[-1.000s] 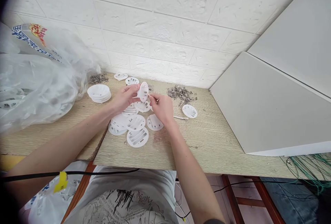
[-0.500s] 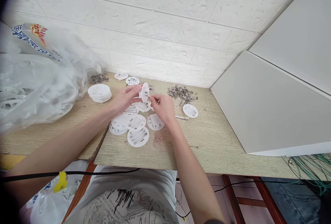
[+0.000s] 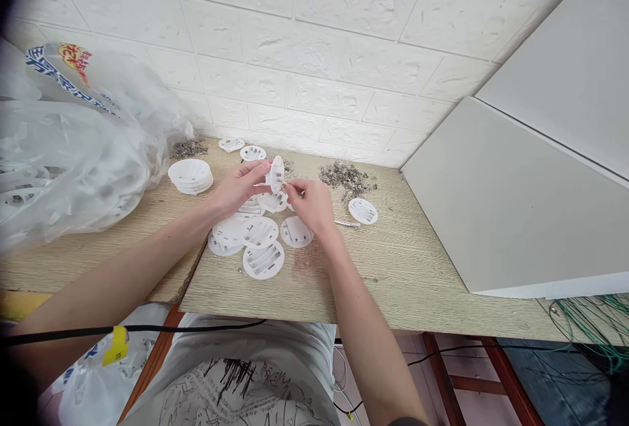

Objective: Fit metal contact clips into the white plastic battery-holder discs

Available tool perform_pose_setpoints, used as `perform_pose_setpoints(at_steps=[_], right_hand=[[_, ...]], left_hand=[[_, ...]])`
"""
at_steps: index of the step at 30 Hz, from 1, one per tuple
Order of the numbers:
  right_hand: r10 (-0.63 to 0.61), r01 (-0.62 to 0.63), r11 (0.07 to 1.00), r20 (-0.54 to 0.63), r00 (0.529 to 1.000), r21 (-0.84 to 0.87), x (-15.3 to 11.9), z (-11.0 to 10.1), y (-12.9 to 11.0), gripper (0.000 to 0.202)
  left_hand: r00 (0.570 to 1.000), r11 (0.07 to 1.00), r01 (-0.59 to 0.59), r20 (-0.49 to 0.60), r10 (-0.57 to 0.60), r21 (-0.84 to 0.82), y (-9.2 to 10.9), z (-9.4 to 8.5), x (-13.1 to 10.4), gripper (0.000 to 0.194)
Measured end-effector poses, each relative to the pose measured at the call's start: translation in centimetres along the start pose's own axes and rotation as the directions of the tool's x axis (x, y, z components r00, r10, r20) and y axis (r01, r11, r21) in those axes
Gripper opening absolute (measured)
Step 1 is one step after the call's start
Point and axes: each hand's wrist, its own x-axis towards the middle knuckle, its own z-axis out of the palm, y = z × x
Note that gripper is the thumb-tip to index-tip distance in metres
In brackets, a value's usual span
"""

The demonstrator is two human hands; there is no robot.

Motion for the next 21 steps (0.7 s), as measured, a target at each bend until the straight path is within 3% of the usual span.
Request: perform_pose_setpoints(at_steps=[10,21], right_hand=[[0.025,-0.026,0.998,0.011,1.0,0.049,-0.01,-0.07,-0.24,0.028],[0.044,-0.045,0.999,-0.05,0.998,-0.017,0.08,0.64,0.05,0.028]], left_hand=[[1.0,1.0,-0.019,-0.019,0.018,-0.022,0.08,0.2,-0.06,0.042],[0.997,0.999,-0.037,-0.069,0.038,0.016,-0.58,0.42,-0.19,0.045]])
